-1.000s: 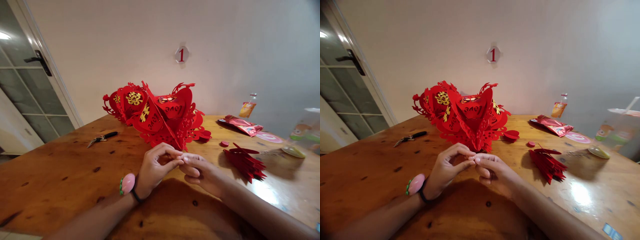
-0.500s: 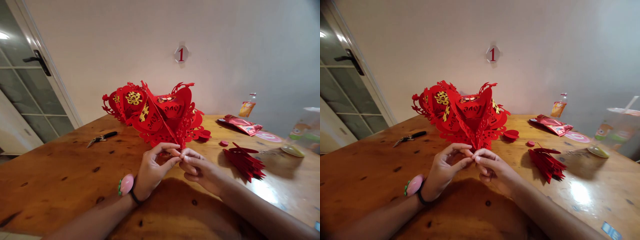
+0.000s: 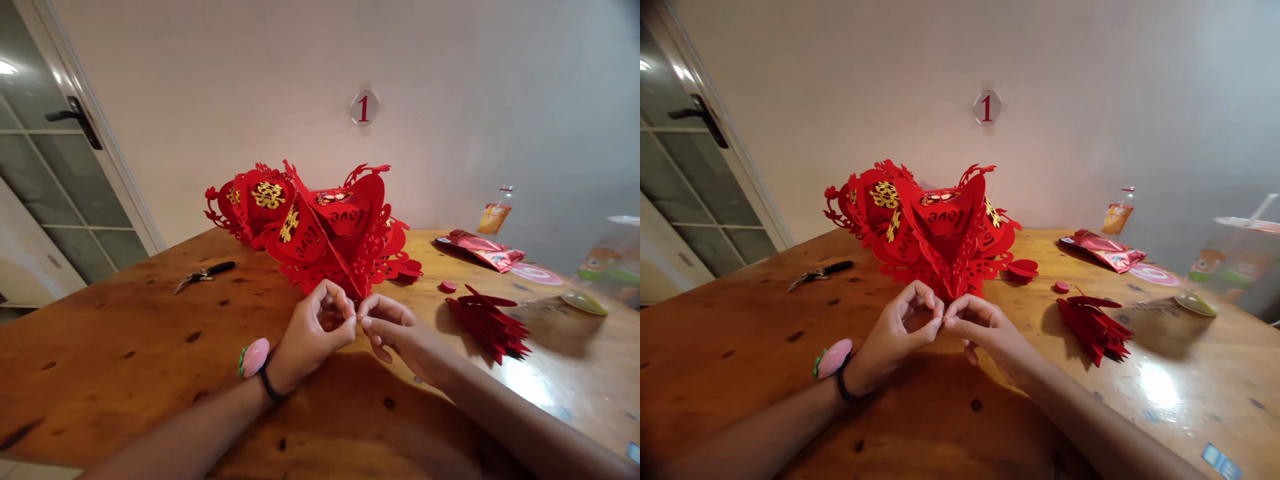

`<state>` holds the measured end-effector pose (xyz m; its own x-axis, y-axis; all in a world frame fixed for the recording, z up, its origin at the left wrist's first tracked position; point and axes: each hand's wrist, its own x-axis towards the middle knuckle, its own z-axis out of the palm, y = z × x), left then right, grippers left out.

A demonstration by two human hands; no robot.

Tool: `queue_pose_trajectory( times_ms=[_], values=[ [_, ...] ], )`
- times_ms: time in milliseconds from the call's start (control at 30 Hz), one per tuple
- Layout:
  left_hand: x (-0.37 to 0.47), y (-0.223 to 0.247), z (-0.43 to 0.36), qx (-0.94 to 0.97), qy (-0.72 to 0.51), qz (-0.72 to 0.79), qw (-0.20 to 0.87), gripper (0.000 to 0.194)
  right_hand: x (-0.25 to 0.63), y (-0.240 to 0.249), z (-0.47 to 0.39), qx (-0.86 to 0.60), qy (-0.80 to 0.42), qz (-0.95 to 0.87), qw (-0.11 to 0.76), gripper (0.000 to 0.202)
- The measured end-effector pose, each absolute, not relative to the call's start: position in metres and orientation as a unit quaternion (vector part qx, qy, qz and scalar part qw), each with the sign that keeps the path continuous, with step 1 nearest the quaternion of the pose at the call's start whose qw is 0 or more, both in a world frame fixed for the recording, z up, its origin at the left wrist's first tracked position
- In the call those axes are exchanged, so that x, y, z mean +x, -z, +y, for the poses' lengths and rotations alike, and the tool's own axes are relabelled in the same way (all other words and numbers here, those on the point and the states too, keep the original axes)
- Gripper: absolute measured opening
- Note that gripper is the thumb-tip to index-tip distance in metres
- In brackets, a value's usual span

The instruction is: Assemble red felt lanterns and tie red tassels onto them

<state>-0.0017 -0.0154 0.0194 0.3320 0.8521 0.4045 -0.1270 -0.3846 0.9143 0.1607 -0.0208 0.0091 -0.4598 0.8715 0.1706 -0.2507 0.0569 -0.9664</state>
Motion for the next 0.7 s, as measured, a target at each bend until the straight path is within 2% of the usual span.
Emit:
queue_pose_trajectory(
  times_ms=[333, 700],
  values=[
    [0.0017, -0.0257, -0.0235, 0.687, -0.513, 0.307, 0.414, 0.023, 0.1587, -0.0087, -0.0213, -0.224, -0.684, -0.555, 0.416, 0.011],
    [0.002, -0.027, -0.0239, 0.657, -0.503, 0.263, 0.497, 0.029, 0.1621, -0.0084, -0.0219, -0.199, -0.727, -0.524, 0.397, 0.011]
  ],
)
